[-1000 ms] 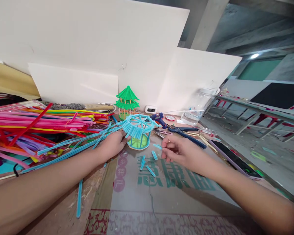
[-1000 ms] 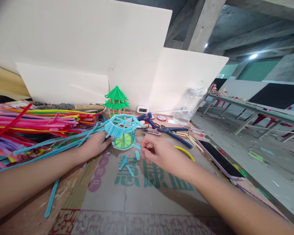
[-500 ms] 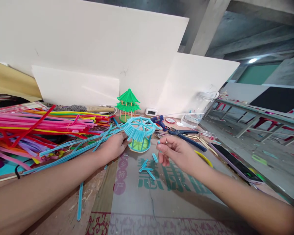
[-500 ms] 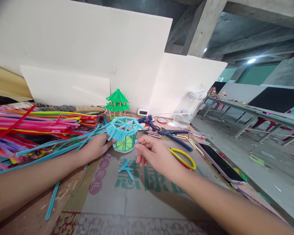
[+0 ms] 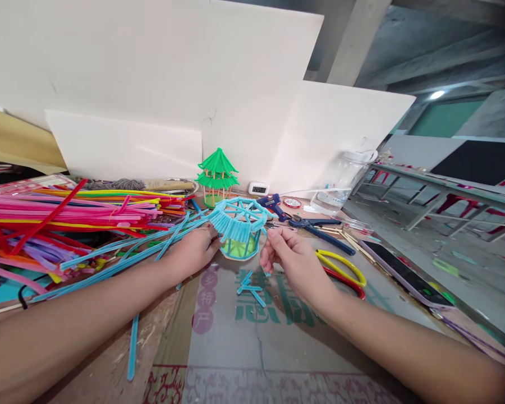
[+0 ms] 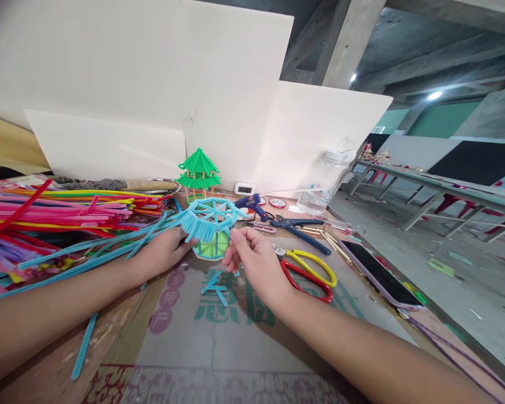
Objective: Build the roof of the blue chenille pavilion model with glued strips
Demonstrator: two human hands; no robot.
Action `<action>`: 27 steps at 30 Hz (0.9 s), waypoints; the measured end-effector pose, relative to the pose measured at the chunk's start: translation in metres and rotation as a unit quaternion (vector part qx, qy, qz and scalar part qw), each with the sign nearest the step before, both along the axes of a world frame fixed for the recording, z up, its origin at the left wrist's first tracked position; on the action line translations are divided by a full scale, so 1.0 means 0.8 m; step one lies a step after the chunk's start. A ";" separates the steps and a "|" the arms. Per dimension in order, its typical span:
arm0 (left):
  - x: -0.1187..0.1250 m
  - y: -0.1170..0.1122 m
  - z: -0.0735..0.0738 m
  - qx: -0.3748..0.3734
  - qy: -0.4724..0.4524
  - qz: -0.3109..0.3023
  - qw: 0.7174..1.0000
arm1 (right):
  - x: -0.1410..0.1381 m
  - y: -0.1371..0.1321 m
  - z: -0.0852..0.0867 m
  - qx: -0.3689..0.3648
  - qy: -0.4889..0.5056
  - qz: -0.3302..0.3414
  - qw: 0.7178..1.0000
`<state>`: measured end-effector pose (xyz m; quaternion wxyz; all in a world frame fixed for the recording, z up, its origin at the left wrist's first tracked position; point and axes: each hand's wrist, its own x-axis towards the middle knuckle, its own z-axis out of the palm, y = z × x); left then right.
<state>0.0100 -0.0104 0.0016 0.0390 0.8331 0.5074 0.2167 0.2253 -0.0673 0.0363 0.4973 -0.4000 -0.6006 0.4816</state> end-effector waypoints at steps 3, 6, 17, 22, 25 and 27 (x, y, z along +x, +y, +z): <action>0.001 -0.003 0.001 0.000 0.000 -0.012 1.000 | 0.001 -0.001 0.001 0.017 0.002 -0.005 1.000; 0.001 -0.004 0.001 0.008 -0.006 -0.016 1.000 | 0.002 -0.004 0.000 0.024 0.014 0.007 1.000; -0.002 -0.001 -0.004 0.004 -0.039 -0.037 0.999 | 0.001 -0.005 0.000 -0.043 0.045 0.015 0.998; -0.002 -0.003 -0.002 0.003 -0.052 -0.040 0.998 | 0.000 -0.006 0.001 -0.037 0.053 0.001 0.998; -0.002 -0.003 -0.003 -0.001 -0.045 -0.029 0.999 | 0.002 -0.007 0.002 -0.053 0.059 0.020 0.997; -0.002 -0.002 -0.003 -0.003 -0.046 -0.030 0.998 | 0.001 -0.008 0.003 -0.065 0.054 0.028 0.996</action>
